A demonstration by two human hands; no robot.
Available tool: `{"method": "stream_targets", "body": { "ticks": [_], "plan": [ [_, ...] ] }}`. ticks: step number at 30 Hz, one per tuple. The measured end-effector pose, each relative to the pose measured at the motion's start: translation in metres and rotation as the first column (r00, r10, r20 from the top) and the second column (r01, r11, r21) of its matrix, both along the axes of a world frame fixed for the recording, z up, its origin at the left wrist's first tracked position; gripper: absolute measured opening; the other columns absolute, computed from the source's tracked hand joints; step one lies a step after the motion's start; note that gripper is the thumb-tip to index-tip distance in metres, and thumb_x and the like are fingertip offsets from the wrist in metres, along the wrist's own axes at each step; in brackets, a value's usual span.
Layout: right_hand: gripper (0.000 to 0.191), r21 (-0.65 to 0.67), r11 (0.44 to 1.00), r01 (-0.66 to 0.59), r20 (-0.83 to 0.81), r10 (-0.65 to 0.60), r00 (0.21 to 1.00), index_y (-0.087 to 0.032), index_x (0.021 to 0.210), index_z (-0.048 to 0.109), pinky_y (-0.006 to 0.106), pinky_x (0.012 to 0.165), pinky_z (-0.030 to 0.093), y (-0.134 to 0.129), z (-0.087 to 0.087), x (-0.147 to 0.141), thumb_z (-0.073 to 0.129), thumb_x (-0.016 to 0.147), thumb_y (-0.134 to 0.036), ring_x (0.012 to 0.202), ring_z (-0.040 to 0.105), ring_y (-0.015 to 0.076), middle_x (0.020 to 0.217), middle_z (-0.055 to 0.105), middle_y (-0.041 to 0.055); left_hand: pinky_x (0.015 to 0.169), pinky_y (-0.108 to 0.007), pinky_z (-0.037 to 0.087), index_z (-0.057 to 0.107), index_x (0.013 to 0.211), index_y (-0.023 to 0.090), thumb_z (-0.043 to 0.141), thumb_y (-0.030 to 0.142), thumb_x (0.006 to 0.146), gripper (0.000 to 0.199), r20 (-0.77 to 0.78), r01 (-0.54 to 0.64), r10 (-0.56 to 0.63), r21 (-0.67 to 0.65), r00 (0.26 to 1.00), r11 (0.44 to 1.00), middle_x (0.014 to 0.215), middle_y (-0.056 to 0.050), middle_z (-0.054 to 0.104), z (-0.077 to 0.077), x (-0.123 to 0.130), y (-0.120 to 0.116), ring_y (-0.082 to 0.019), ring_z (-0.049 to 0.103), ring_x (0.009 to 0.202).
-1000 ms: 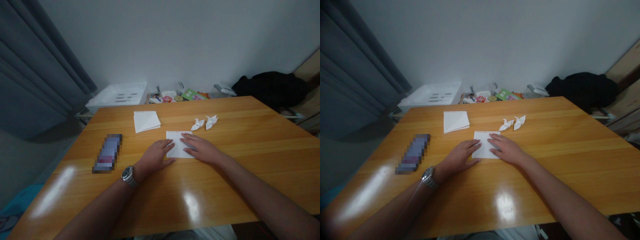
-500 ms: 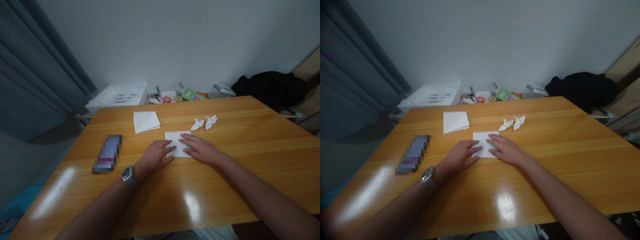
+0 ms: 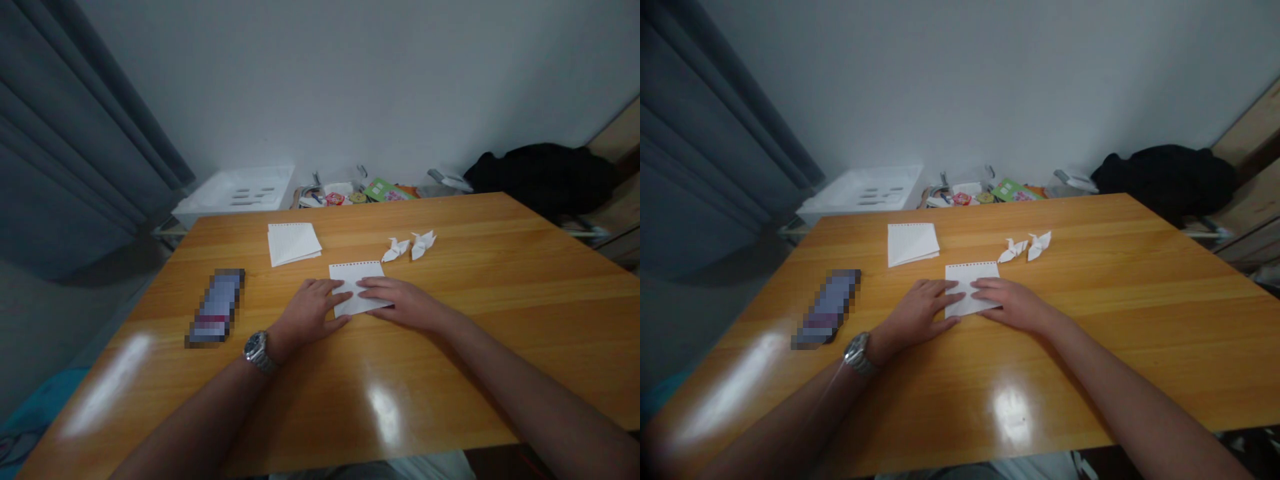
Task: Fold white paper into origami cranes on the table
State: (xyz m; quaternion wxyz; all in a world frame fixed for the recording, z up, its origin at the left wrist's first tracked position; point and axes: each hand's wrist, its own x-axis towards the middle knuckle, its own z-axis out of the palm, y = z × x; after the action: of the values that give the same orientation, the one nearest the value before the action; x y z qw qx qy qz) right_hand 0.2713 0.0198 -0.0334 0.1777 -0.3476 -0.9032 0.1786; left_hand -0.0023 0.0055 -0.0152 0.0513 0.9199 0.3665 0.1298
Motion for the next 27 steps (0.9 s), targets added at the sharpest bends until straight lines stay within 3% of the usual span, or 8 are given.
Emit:
{"method": "stream_targets", "body": {
  "ticks": [5,14,22,27],
  "plan": [
    [0.032,-0.010,1.000,0.014,-0.021,-0.014,1.000,-0.024,0.124,0.070,0.044,0.113,0.044,0.000,0.000,-0.001,0.055,0.098,-0.035,0.132,0.055,0.0229,0.144,0.059,0.0075,0.104,-0.047,0.041,0.061,0.134,0.026,0.059,0.051,0.093,0.048,0.002,0.000,0.000,0.004,1.000,1.000,0.141,-0.011,0.057,0.001,-0.001,0.000,-0.029,0.056,0.122],
    [0.027,-0.033,0.999,0.028,-0.143,-0.032,0.989,-0.025,0.116,0.072,0.038,0.103,0.050,-0.002,0.005,-0.005,0.055,0.098,-0.036,0.117,0.064,0.0200,0.128,0.069,0.0060,0.097,-0.042,0.045,0.069,0.119,0.024,0.054,0.031,0.098,0.027,0.049,-0.029,0.029,0.001,0.998,1.000,0.127,-0.006,0.067,-0.004,0.000,0.006,-0.024,0.062,0.111],
    [0.018,-0.104,0.988,0.118,-0.246,-0.140,0.959,-0.023,0.108,0.070,0.035,0.090,0.052,-0.001,0.009,-0.007,0.060,0.095,-0.031,0.101,0.066,0.0200,0.108,0.072,0.0054,0.091,-0.040,0.046,0.071,0.110,0.023,0.052,0.029,0.099,0.023,0.158,0.000,-0.001,0.003,0.987,1.000,0.117,-0.006,0.071,-0.010,0.000,0.010,-0.023,0.065,0.104],
    [0.015,-0.145,0.972,0.186,-0.261,-0.219,0.940,-0.023,0.103,0.070,0.034,0.084,0.050,-0.001,0.009,-0.007,0.062,0.093,-0.032,0.094,0.066,0.0207,0.102,0.072,0.0041,0.089,-0.038,0.049,0.066,0.116,0.020,0.056,0.032,0.098,0.024,0.259,-0.028,0.049,-0.084,0.965,0.996,0.111,-0.006,0.070,-0.008,0.002,0.008,-0.023,0.065,0.100]
  ]
}}
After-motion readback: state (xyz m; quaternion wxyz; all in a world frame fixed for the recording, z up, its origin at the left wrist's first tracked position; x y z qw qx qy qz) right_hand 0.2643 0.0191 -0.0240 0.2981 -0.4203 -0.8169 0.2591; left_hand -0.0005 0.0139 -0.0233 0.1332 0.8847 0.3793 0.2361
